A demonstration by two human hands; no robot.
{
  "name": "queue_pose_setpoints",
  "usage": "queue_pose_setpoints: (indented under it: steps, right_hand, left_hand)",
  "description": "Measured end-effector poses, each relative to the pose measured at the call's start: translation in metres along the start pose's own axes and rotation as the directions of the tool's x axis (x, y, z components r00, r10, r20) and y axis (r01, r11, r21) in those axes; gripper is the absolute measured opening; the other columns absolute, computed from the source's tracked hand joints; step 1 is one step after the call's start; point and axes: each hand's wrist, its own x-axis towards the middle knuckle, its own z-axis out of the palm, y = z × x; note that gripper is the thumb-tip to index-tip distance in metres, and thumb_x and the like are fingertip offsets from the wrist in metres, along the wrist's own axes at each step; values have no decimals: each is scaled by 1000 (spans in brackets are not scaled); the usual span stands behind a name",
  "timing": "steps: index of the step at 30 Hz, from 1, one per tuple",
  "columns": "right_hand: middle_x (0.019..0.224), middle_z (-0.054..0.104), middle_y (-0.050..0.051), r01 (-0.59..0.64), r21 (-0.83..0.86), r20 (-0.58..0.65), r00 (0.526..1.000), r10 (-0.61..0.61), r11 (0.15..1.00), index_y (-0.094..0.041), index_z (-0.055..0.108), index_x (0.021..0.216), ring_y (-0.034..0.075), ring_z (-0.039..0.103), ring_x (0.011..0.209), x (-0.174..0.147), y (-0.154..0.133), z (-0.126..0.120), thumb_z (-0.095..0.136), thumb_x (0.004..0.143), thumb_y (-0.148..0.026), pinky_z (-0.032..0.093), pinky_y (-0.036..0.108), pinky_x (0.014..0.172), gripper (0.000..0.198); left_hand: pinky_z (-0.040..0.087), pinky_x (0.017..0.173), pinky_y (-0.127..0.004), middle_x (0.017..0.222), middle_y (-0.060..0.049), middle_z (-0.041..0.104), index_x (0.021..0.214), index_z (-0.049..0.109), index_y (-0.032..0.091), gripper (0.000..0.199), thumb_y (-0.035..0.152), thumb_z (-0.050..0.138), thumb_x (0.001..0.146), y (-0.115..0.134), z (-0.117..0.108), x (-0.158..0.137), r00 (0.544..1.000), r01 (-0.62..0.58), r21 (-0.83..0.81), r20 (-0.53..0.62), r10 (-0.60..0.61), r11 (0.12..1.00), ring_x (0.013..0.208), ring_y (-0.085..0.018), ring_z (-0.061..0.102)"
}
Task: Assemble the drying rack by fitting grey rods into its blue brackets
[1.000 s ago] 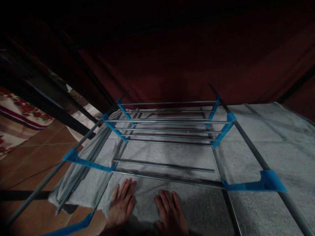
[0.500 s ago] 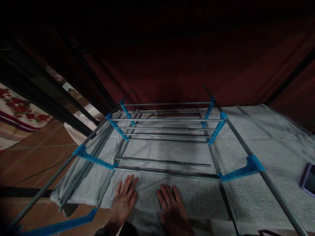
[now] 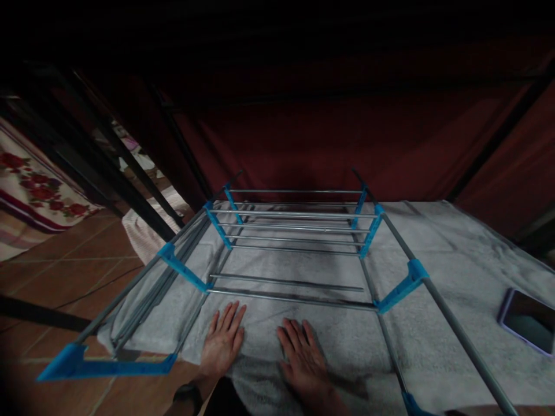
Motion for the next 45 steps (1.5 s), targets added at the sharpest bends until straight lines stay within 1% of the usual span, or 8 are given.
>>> queue_pose_setpoints:
  steps: [7,12,18,27,32,36,40,45]
  right_hand:
    - [170,38,2,-62,119,99,994,50,991,-33,22,169,24,38,155,-1,3,-4,55,98,-24,22,51,133,78]
    - [164,48,4,-125,249,129,987,95,960,-34,36,164,25,46,151,6,6,-17,57,101,-33,36,53,128,66]
    - [143,66,9,-303,334,-76,935,346,893,-31,58,148,28,64,131,14,31,-11,47,104,-32,57,51,109,45]
    - [128,71,9,-334,267,-218,893,394,904,-26,68,132,25,67,119,18,62,-17,44,102,-24,56,49,105,39]
    - [123,71,10,-343,204,-250,887,387,917,-25,69,130,26,65,115,27,69,-23,41,101,-22,52,48,104,41]
    - [130,68,11,-381,127,-189,897,399,916,-25,66,137,28,61,121,31,71,-21,40,101,-22,48,49,104,44]
    - [131,67,10,-416,91,-126,897,425,905,-25,65,138,28,59,122,35,66,-23,39,102,-19,45,48,106,45]
    - [133,68,10,-461,88,-77,881,468,883,-25,68,135,27,58,123,45,60,-35,40,104,-20,43,47,108,41]
  left_hand:
    - [26,126,-50,159,-9,54,155,52,22,57,29,52,99,4,-3,1,1000,3,8,-24,-3,1000,147,-29,49]
    - [31,123,-50,157,-8,55,154,53,22,54,26,49,100,8,-7,-1,999,51,-33,6,-51,998,145,-28,52]
    - [45,114,-50,146,-8,66,143,63,23,43,32,50,103,10,-19,9,992,109,-137,85,-98,985,135,-28,60]
    - [55,100,-43,136,-10,66,131,67,25,35,33,43,107,-8,-13,40,981,180,-254,-27,-193,950,122,-25,63]
    - [53,100,-43,134,-13,66,127,67,19,35,29,40,106,-12,-9,45,985,172,-237,23,-172,956,118,-26,63]
    - [49,104,-43,131,-13,68,132,64,17,38,26,39,105,-9,-12,53,979,199,-229,84,-184,953,119,-28,62]
    - [41,112,-46,132,-12,69,138,62,19,42,29,37,106,-8,-7,62,991,120,-225,81,-104,967,129,-28,58]
    - [39,110,-50,128,-12,72,134,65,18,42,32,36,107,-8,4,70,996,75,-228,68,-61,971,122,-30,63]
